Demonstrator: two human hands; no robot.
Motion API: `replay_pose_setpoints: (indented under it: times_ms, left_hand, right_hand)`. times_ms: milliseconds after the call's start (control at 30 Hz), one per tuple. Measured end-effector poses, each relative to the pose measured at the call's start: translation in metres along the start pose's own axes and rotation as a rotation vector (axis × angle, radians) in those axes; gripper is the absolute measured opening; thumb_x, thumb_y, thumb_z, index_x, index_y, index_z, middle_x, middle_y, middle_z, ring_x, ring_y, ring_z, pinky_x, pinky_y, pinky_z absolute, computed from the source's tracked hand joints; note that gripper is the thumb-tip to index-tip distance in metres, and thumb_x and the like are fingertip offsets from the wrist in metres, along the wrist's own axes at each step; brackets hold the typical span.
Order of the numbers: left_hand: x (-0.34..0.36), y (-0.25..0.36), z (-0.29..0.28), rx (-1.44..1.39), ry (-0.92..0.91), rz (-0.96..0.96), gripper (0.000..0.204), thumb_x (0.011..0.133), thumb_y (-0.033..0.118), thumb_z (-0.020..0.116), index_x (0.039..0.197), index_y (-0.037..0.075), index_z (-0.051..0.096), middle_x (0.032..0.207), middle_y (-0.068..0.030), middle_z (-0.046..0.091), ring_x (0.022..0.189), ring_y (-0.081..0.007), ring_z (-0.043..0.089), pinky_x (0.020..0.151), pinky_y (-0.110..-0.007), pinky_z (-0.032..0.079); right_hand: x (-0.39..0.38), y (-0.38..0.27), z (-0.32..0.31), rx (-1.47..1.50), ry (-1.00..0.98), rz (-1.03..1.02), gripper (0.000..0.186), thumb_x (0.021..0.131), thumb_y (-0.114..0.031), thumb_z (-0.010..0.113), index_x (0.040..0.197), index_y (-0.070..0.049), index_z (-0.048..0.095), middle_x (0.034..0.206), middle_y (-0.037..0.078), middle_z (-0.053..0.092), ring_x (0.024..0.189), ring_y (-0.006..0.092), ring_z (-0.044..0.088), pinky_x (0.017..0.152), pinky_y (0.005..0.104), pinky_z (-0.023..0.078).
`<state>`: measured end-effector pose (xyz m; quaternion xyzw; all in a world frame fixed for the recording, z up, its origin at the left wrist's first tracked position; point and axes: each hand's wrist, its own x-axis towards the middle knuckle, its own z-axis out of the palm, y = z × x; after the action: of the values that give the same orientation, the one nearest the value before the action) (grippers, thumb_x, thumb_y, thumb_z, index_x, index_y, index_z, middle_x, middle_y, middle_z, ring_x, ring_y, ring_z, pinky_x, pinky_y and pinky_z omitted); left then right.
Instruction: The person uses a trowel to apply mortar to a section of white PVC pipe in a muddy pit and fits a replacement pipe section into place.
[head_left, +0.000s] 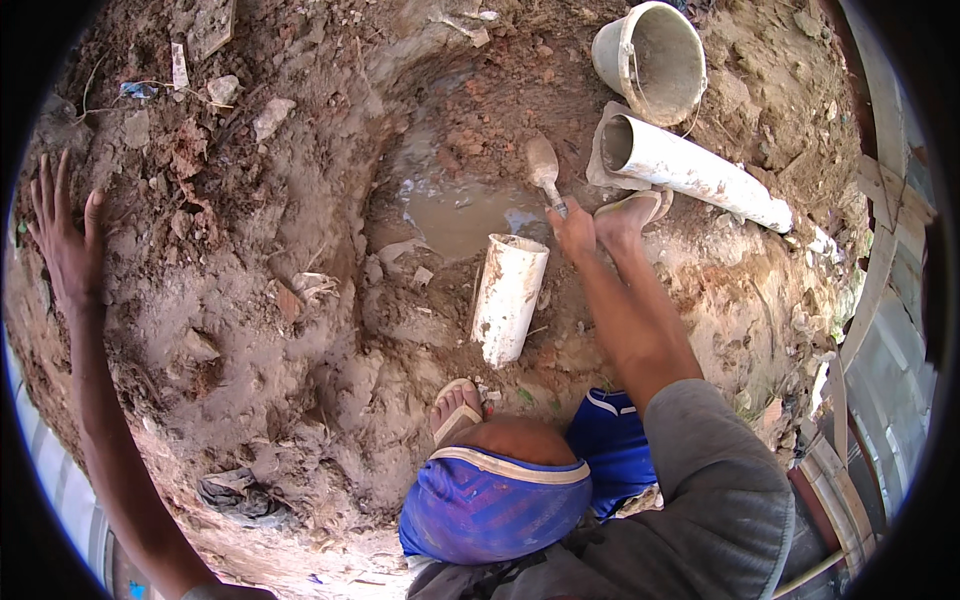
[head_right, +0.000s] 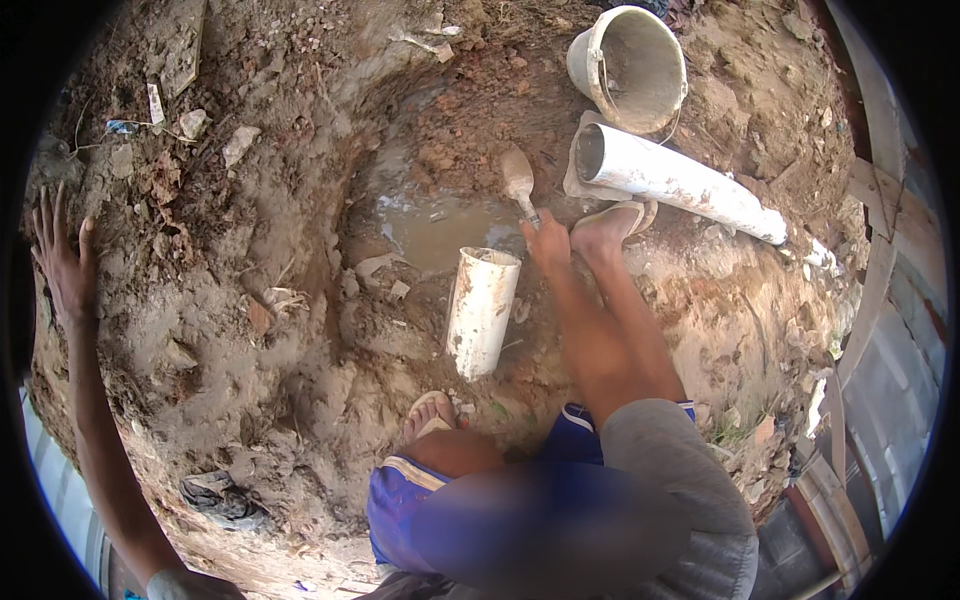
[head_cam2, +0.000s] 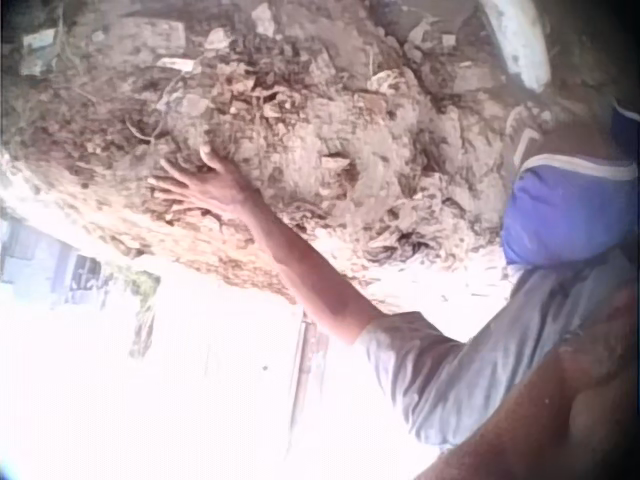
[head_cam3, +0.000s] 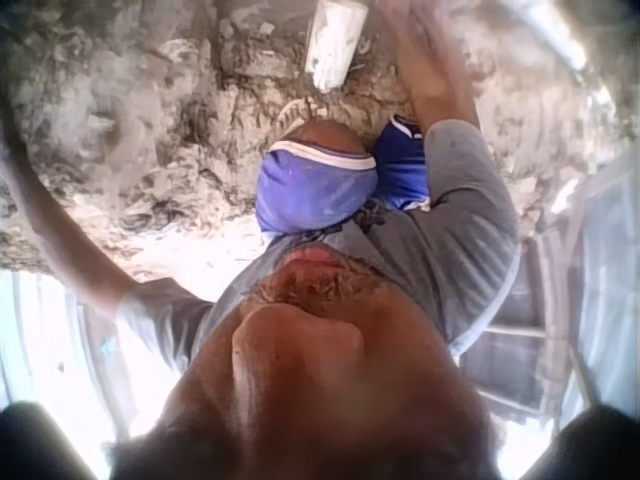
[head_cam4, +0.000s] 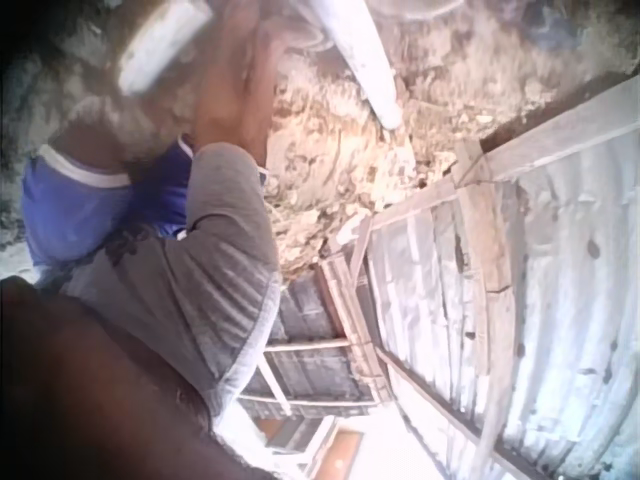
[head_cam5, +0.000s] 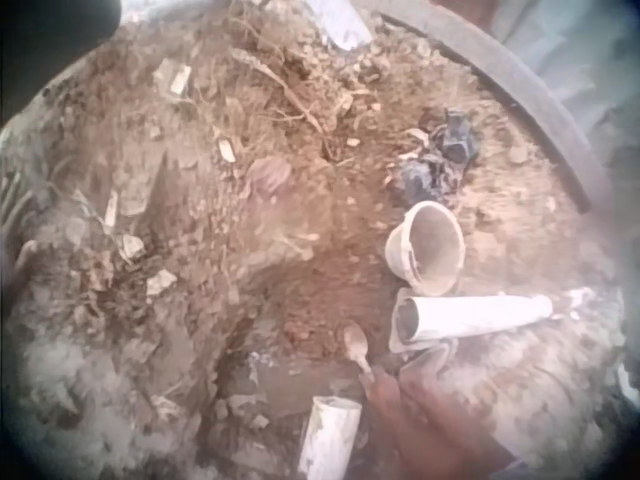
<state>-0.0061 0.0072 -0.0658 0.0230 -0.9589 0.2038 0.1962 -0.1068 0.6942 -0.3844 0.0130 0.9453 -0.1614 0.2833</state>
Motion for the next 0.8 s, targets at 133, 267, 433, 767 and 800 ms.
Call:
replay_pose_setpoints:
  times_ms: [133,267,433,767,800]
  left_hand:
    - [0.001,-0.001,0.003,-0.033,-0.011,0.021,0.067,0.099,0.065,0.043,0.156,0.03,0.037,0.166,-0.0069,0.026,0.155,-0.0291,0.016,0.124,-0.058,0.006]
    - [0.002,-0.001,0.003,-0.028,-0.023,0.028,0.07,0.098,0.065,0.044,0.156,0.026,0.038,0.166,-0.01,0.026,0.155,-0.0305,0.016,0.125,-0.054,0.008]
    - [-0.001,-0.004,0.002,-0.005,-0.06,-0.001,0.069,0.099,0.064,0.045,0.156,0.025,0.038,0.166,-0.0093,0.026,0.155,-0.0307,0.016,0.125,-0.053,0.009]
    - [0.003,0.001,0.0,0.019,-0.073,-0.02,0.078,0.093,0.075,0.042,0.157,0.03,0.035,0.167,-0.005,0.023,0.155,-0.0302,0.014,0.125,-0.06,0.004]
    - [0.003,0.001,0.0,0.028,-0.092,-0.035,0.079,0.093,0.075,0.041,0.157,0.03,0.035,0.167,-0.0052,0.023,0.155,-0.0302,0.014,0.125,-0.06,0.004]
  right_hand:
    - [0.022,-0.033,-0.009,0.024,-0.101,-0.082,0.04,0.09,-0.036,0.067,0.11,-0.002,0.061,0.097,0.029,0.069,0.098,0.0473,0.065,0.085,0.0535,0.049]
    - [0.046,-0.057,-0.009,0.073,-0.208,-0.084,0.041,0.089,-0.036,0.067,0.113,-0.003,0.062,0.098,0.028,0.069,0.1,0.0466,0.065,0.087,0.0524,0.049]
    - [0.049,-0.06,0.003,0.042,-0.22,-0.095,0.045,0.088,-0.04,0.067,0.114,-0.002,0.062,0.1,0.028,0.07,0.101,0.0453,0.065,0.088,0.0512,0.049]
    - [0.067,-0.025,0.028,0.575,-0.345,-0.042,0.048,0.086,-0.039,0.073,0.107,0.002,0.065,0.088,0.023,0.07,0.081,0.035,0.069,0.076,0.0432,0.051]
    - [0.07,-0.026,0.029,0.551,-0.36,-0.008,0.05,0.085,-0.04,0.074,0.107,0.004,0.065,0.086,0.022,0.07,0.078,0.0325,0.067,0.074,0.042,0.051]
